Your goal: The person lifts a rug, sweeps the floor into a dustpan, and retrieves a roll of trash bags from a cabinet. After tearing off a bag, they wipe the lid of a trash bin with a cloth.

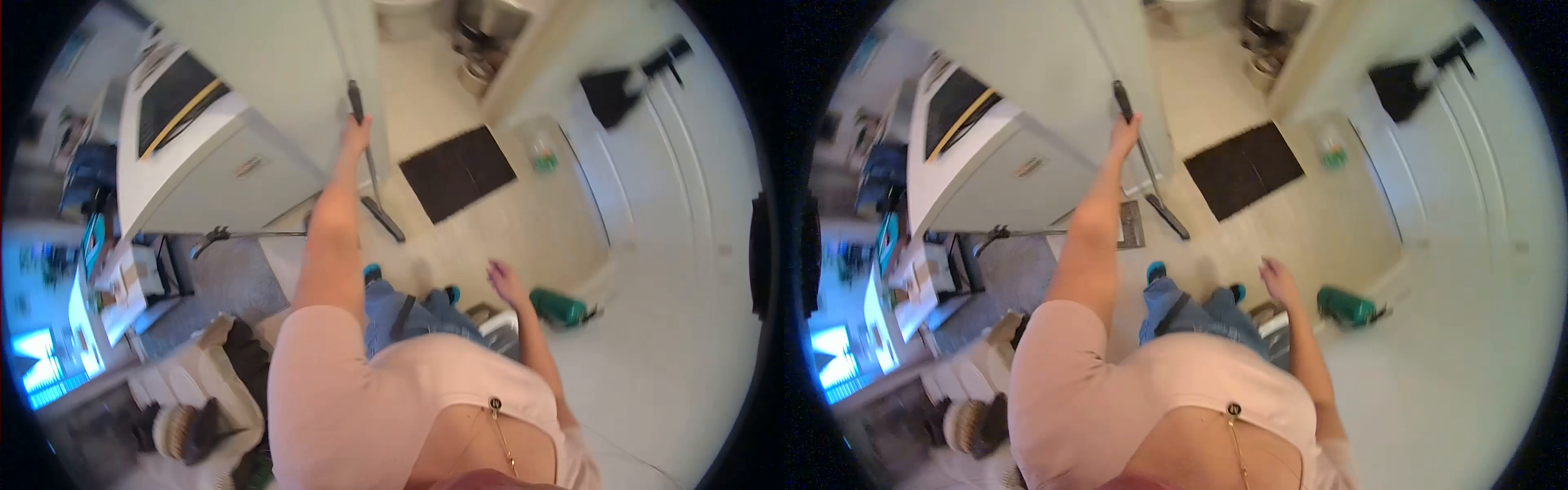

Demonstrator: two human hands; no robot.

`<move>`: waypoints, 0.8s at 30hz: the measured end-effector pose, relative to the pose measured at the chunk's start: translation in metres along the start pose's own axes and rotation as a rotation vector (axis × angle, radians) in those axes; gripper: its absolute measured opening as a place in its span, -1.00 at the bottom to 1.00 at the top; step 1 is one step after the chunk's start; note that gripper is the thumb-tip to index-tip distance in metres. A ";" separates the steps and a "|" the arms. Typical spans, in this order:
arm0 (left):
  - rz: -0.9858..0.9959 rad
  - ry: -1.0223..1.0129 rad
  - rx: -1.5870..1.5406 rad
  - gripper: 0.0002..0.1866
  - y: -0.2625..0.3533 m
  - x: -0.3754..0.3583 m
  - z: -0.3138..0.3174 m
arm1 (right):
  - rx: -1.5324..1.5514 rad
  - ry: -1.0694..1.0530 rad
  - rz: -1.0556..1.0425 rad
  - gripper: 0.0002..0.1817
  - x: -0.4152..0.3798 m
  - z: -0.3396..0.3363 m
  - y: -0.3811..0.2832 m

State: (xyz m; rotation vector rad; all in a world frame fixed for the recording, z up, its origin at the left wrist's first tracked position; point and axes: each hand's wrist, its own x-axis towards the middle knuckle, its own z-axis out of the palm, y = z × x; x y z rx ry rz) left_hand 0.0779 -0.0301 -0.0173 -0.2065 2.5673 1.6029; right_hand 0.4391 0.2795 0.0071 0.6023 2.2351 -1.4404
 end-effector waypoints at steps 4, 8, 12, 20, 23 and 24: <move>0.197 -0.263 0.215 -0.55 0.061 -0.124 -0.007 | 0.483 -0.007 0.209 -0.63 -0.016 0.050 -0.065; 0.550 -0.382 0.015 -0.63 0.101 -0.216 0.012 | 1.096 -0.162 0.325 -0.66 0.011 0.088 -0.105; 0.797 -0.613 -0.149 -0.69 0.121 -0.257 0.018 | 1.011 -0.029 0.033 -0.75 0.037 0.092 -0.078; 0.661 -1.127 -0.049 -0.55 0.096 -0.223 0.110 | 1.295 0.246 0.384 -0.90 0.031 -0.019 -0.005; 0.372 -1.012 0.160 -0.65 0.002 -0.183 0.173 | 1.185 0.152 0.534 -0.84 0.034 -0.059 0.103; 0.356 -1.015 0.285 -0.66 -0.016 -0.171 0.184 | 1.236 0.066 0.578 -0.83 0.032 -0.066 0.152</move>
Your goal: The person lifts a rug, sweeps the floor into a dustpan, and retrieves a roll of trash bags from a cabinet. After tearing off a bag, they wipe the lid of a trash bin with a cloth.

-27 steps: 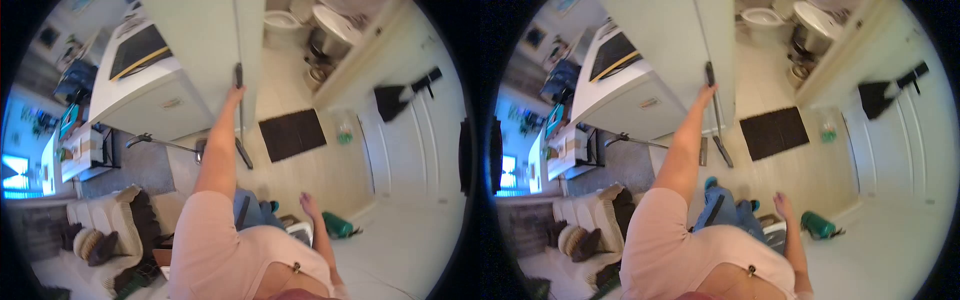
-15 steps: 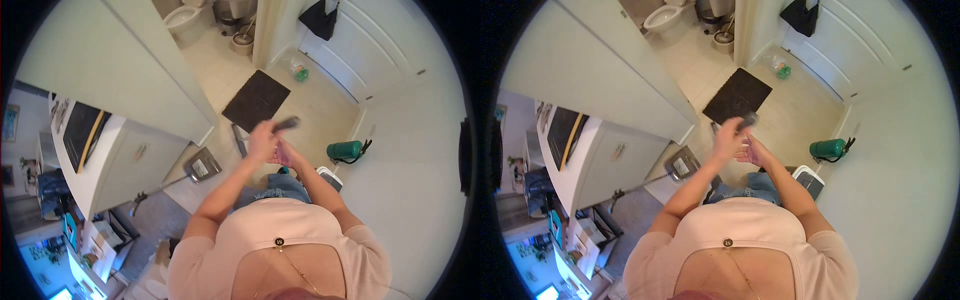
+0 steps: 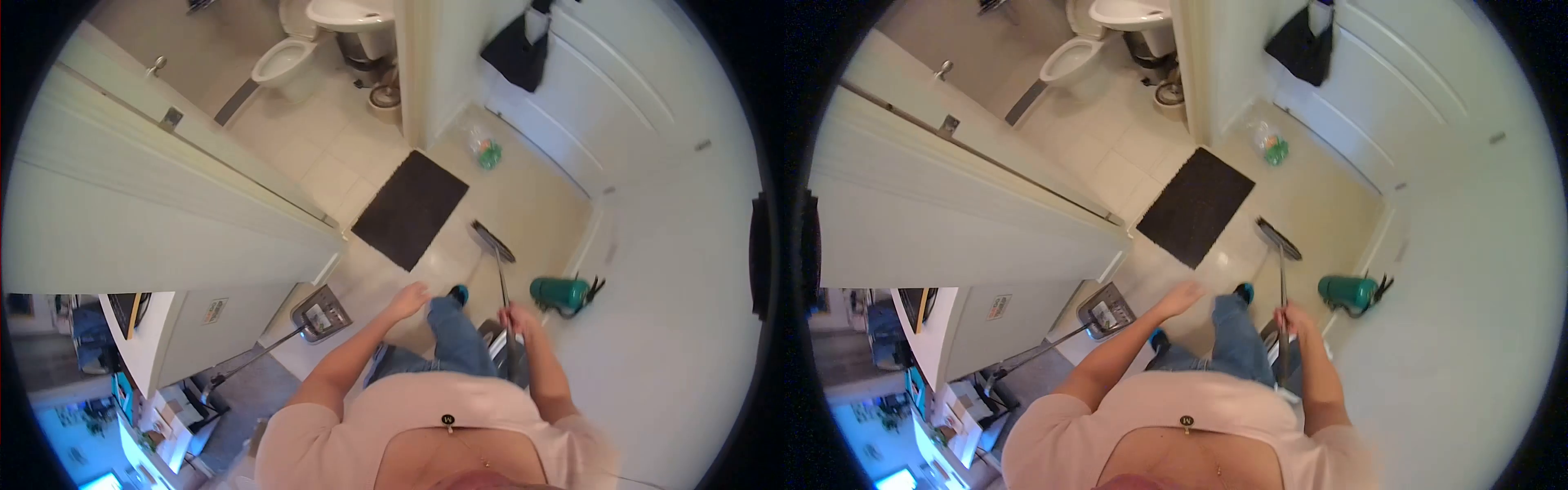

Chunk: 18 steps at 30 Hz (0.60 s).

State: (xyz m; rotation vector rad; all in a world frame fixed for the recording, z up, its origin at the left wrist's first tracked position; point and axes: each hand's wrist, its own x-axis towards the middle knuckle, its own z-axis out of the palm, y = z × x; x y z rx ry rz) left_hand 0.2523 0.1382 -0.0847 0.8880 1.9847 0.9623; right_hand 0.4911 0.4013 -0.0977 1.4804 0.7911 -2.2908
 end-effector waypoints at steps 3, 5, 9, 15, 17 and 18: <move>-0.303 -0.059 -0.057 -0.70 -0.043 0.026 -0.002 | -0.195 0.361 0.000 -0.85 0.005 -0.022 -0.013; -0.405 0.018 -0.078 -0.71 -0.069 0.046 -0.007 | -0.243 0.344 0.034 -0.86 0.020 -0.039 -0.017; -0.630 0.264 -0.110 -0.73 -0.151 0.096 0.012 | -0.495 0.386 0.025 -0.72 0.036 -0.021 0.003; -0.855 0.205 -0.543 -0.78 -0.240 0.185 0.035 | -0.407 0.549 0.021 -0.38 0.044 0.019 0.047; -0.889 0.282 -0.669 -0.81 -0.289 0.209 0.055 | -0.516 0.623 0.011 -0.40 0.064 0.023 0.064; -0.886 0.290 -0.711 -0.83 -0.330 0.217 0.066 | -0.591 0.656 0.046 -0.39 0.070 0.032 0.064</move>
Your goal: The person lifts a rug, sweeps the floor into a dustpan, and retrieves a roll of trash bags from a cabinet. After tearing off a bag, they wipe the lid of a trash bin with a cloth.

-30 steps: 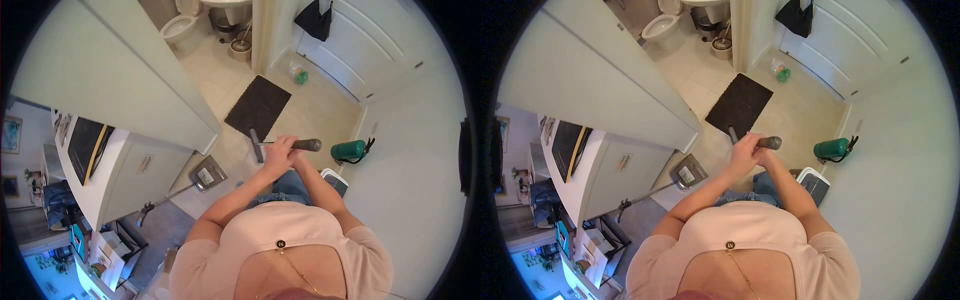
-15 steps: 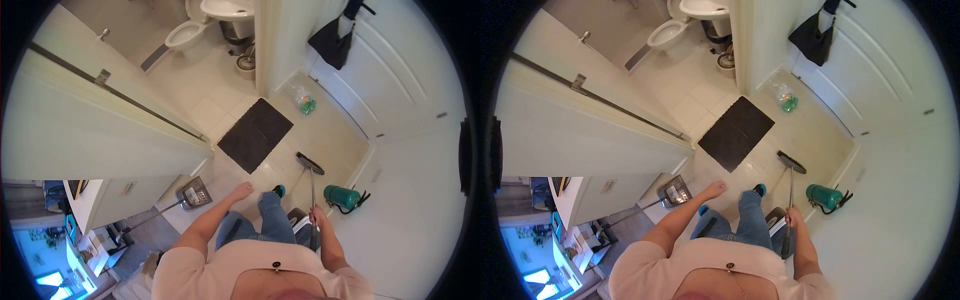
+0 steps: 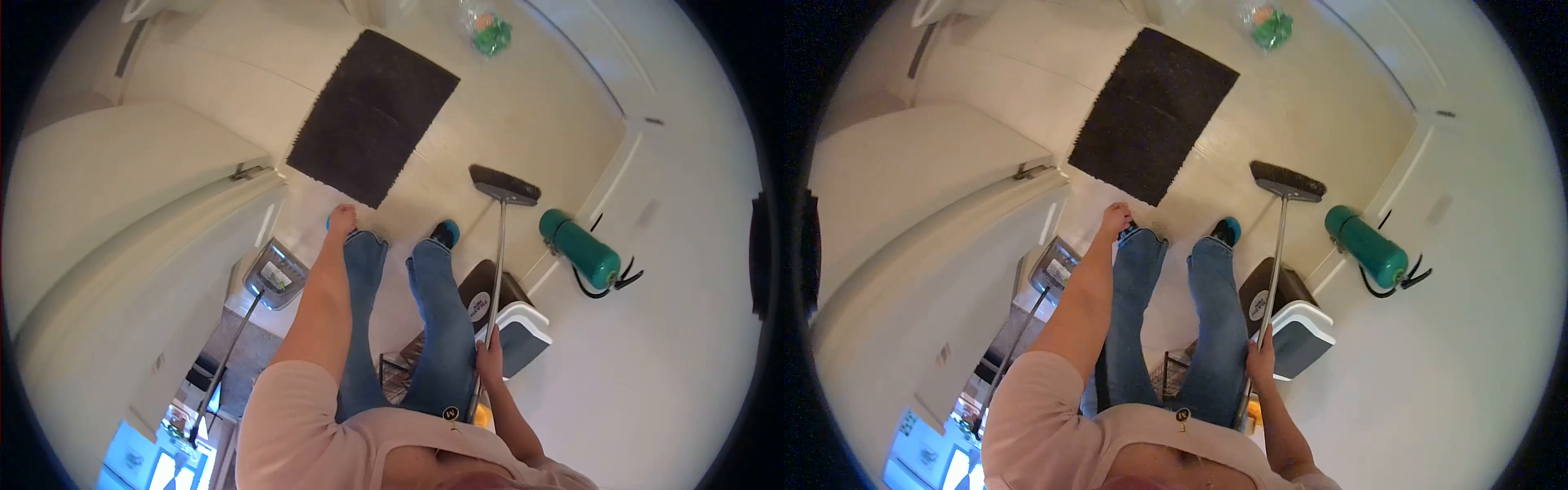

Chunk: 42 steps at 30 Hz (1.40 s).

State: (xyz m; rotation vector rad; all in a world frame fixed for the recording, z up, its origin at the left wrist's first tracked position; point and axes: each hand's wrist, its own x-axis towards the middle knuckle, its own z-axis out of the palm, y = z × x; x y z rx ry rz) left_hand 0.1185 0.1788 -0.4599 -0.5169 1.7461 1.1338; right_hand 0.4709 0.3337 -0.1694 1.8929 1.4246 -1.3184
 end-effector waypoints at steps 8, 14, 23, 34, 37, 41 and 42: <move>-0.186 0.159 -0.383 -0.69 -0.096 0.171 -0.009 | 0.011 0.091 -0.024 -0.38 0.024 0.038 0.004; -0.109 0.416 -0.348 -0.54 -0.066 0.210 0.012 | 0.004 0.168 -0.088 -0.38 0.049 0.047 0.007; 0.714 0.173 1.034 -0.49 0.192 -0.048 0.113 | 0.258 -0.003 0.091 -0.37 0.005 0.011 -0.036; 1.099 0.328 0.643 -0.57 0.307 -0.221 0.189 | 0.820 -0.167 0.062 -0.28 -0.062 -0.101 -0.006; 1.009 0.336 0.837 -0.50 0.325 -0.282 0.210 | 0.906 -0.241 0.096 -0.26 -0.067 -0.114 0.015; 0.987 0.285 0.884 -0.43 0.313 -0.268 0.200 | 0.770 -0.247 0.083 -0.26 -0.072 -0.127 0.021; 0.943 0.326 0.879 -0.45 0.321 -0.302 0.206 | 0.793 -0.267 0.072 -0.26 -0.073 -0.132 0.022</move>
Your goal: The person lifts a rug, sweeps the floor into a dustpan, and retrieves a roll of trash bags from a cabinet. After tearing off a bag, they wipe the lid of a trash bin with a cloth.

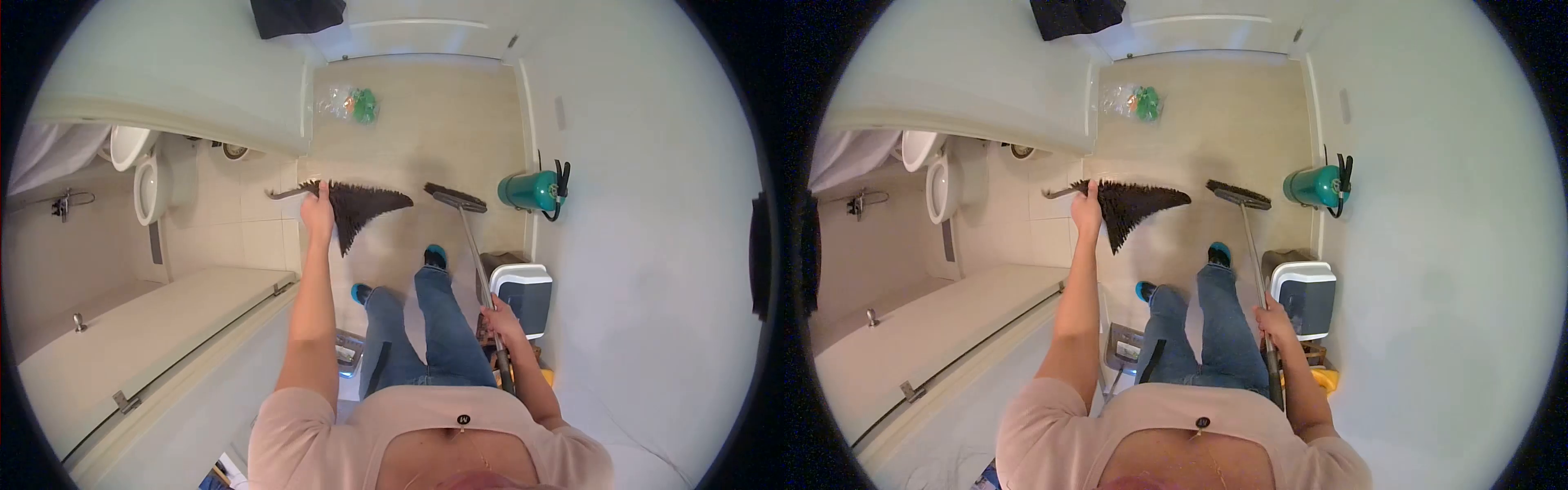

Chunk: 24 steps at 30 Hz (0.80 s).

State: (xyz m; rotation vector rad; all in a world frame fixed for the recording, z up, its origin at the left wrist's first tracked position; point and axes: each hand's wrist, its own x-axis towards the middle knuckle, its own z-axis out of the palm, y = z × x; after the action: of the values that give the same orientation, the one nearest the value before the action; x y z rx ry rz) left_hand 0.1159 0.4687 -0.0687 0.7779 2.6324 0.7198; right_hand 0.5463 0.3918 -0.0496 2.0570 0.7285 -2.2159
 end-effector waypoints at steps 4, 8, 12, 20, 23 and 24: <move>0.210 0.027 0.137 -0.47 -0.037 -0.009 0.009 | 0.072 -0.094 -0.024 -0.27 0.002 -0.012 0.004; 0.075 0.122 0.067 -0.56 0.029 0.001 -0.024 | -0.040 -0.079 -0.037 -0.30 0.001 -0.023 -0.017; 0.218 -0.059 0.271 -0.49 -0.007 0.008 -0.028 | -0.082 -0.120 -0.093 -0.33 -0.005 -0.029 -0.022; 0.154 -0.081 0.227 -0.51 -0.041 0.014 -0.042 | -0.289 -0.019 -0.186 -0.60 -0.011 -0.024 -0.054; 0.171 -0.038 0.019 -0.55 0.008 -0.004 -0.064 | -0.249 -0.116 -0.130 -0.52 0.003 -0.032 -0.059; 0.211 0.004 -0.117 -0.55 0.011 -0.008 -0.059 | -0.238 -0.105 -0.142 -0.51 0.008 -0.036 -0.062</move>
State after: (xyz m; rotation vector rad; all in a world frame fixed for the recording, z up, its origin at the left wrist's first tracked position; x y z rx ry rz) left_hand 0.1025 0.4505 -0.0129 1.0302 2.5090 0.9227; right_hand 0.5589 0.4621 -0.0382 1.8155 1.0985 -2.1626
